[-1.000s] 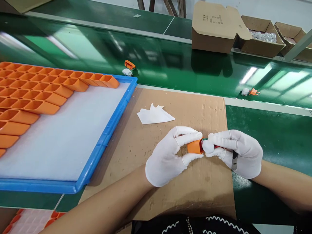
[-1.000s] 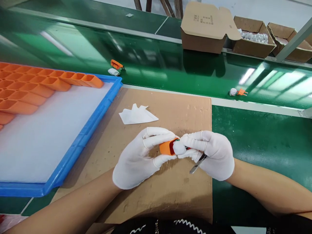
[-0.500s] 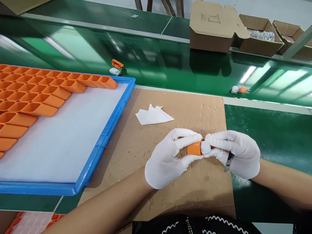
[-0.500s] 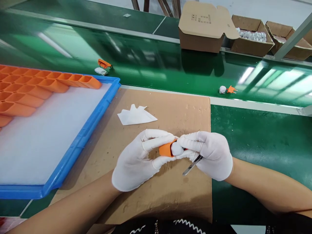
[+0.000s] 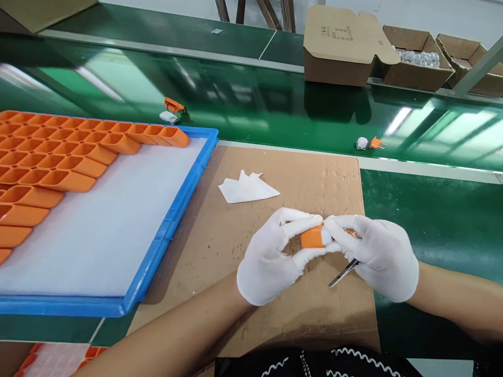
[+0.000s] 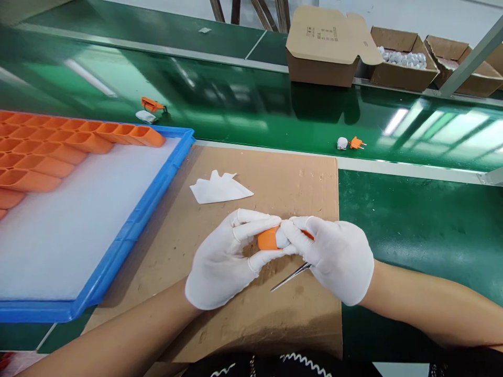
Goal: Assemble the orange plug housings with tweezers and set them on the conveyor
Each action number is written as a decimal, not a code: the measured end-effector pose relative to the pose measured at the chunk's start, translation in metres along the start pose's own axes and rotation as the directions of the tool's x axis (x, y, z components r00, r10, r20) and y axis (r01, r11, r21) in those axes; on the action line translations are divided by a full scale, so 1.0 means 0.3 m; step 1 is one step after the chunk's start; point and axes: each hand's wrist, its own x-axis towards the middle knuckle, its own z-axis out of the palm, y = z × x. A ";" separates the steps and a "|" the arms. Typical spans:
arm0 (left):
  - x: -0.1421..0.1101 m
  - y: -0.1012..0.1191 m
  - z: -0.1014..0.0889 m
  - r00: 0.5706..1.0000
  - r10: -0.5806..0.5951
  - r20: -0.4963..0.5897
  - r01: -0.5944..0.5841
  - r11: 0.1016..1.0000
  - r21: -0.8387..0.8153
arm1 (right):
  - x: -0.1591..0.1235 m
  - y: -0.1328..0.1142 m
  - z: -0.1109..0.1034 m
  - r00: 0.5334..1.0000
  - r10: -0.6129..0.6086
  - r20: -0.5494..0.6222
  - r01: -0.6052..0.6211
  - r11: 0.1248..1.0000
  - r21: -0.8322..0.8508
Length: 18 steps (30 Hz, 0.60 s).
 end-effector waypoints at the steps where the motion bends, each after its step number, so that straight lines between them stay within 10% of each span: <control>1: -0.001 0.001 0.006 1.000 -0.014 -0.010 0.013 1.000 -0.010 | -0.013 -0.009 0.001 0.992 -0.094 -0.089 0.076 0.980 -0.185; 4: -0.003 0.003 0.027 0.997 -0.064 -0.036 0.062 0.997 -0.039 | -0.039 -0.024 0.014 0.926 -0.294 -0.237 0.146 0.858 -0.493; 9: -0.007 -0.010 0.050 0.988 -0.155 0.005 0.155 0.982 -0.109 | -0.036 -0.004 0.039 0.941 -0.277 -0.193 0.134 0.831 -0.540; 18: 0.011 -0.022 0.033 0.978 -0.210 0.011 0.195 0.884 -0.425 | 0.003 0.069 0.051 0.900 -0.225 -0.373 0.268 0.961 0.067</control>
